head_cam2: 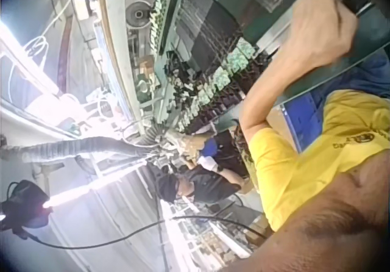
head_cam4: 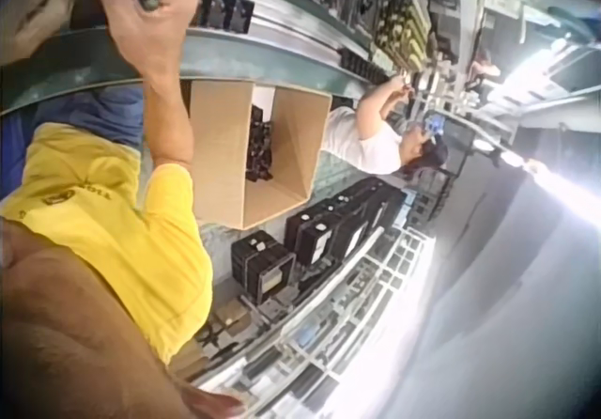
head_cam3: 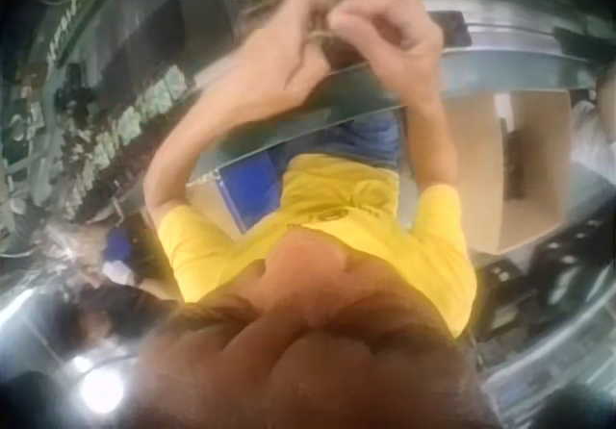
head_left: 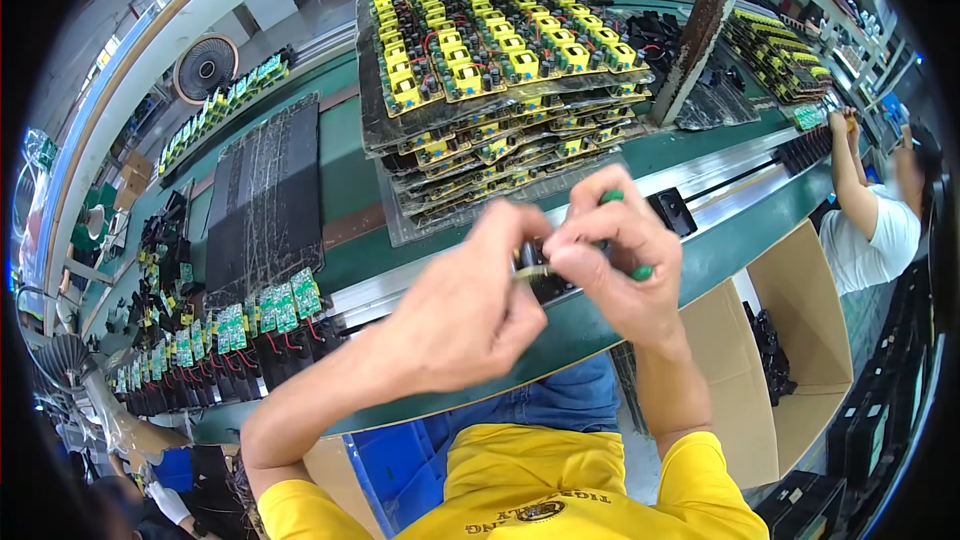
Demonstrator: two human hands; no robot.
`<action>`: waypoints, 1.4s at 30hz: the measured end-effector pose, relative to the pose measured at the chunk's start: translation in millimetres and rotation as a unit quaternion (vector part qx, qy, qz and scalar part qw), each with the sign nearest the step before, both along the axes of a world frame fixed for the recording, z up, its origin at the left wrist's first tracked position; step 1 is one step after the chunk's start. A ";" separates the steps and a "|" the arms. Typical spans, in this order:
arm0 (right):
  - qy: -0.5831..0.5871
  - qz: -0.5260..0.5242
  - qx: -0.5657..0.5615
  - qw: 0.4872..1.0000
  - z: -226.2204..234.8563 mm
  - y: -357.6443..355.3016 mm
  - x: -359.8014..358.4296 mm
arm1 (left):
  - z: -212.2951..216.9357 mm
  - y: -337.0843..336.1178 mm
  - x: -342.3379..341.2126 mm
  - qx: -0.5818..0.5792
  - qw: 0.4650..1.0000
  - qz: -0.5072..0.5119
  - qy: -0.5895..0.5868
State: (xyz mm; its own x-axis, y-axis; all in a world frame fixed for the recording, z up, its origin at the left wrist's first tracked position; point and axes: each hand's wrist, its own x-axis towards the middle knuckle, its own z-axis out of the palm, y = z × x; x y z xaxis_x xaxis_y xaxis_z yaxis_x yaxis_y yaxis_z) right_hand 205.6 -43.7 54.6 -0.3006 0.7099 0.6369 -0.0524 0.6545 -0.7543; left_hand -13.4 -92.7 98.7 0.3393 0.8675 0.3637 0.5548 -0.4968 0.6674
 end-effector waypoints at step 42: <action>-0.352 -0.217 0.091 0.906 -89.8 -45.6 -15.4 | -84.4 21.8 -35.0 -0.154 0.978 0.139 0.038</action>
